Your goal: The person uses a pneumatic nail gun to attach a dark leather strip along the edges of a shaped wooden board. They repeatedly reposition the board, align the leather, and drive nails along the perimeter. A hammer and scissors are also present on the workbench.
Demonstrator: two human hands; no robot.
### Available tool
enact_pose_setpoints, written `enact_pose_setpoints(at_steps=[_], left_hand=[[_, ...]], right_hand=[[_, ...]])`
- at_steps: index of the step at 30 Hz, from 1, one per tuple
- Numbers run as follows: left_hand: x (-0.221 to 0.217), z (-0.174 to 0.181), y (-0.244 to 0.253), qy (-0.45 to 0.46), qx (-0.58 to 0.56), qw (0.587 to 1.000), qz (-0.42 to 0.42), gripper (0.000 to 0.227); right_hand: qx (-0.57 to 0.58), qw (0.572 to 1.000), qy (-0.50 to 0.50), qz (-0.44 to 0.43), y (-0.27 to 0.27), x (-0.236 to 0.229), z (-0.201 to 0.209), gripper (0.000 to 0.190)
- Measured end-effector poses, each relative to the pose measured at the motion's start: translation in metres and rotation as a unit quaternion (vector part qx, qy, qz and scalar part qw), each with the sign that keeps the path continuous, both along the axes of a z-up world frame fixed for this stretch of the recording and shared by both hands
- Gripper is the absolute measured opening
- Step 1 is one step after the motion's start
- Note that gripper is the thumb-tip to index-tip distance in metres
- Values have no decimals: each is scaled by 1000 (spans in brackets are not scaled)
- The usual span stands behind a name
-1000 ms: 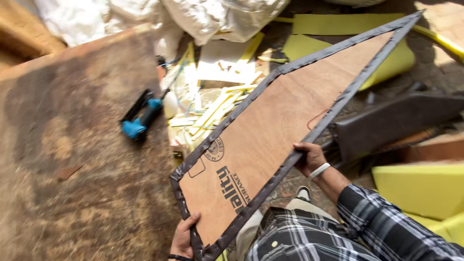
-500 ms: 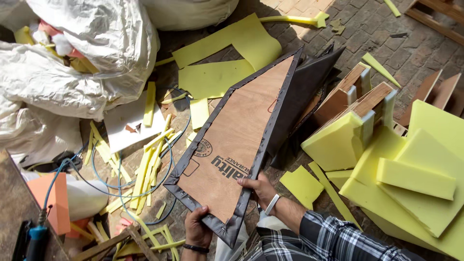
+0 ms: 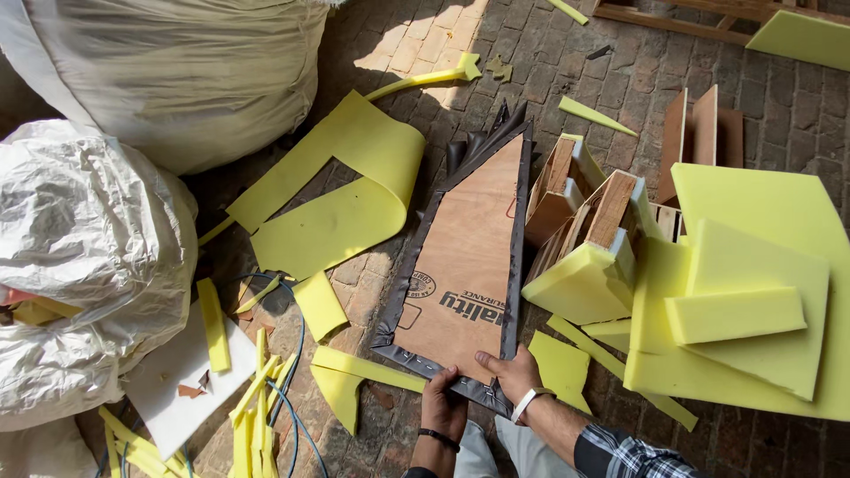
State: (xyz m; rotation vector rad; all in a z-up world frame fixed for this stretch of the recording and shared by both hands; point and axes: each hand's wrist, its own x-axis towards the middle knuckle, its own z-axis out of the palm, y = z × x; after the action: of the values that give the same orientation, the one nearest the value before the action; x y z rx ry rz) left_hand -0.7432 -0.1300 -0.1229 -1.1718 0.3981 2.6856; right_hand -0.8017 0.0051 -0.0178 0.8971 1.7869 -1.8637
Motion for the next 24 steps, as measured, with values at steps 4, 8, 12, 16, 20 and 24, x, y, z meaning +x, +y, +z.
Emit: enact_pose_setpoints(at_steps=[4,8,12,16,20,24], left_hand=[[-70,-2,2,-49,-91,985,-138,22],[-106,-40,-14,-80,-307,909,-271,37],[-59,-95,-49,-98,-298,914,-256,44],[-29,-147,-38,-200,-273,881,-330,44],[-25,-168,9,-228,-248,866,-369,43],[-24,-181,25,-235,-249,851,-399,43]], right_hand=[[-35,999,26,-4,28,-62,-65,40],[34,999,21,27,59,-133,-145,44],[-6,999,41,2,65,-177,-216,45],[63,998,4,26,66,-197,-268,49],[28,999,28,21,66,-195,-305,54],[103,990,-25,96,64,-191,-345,63]])
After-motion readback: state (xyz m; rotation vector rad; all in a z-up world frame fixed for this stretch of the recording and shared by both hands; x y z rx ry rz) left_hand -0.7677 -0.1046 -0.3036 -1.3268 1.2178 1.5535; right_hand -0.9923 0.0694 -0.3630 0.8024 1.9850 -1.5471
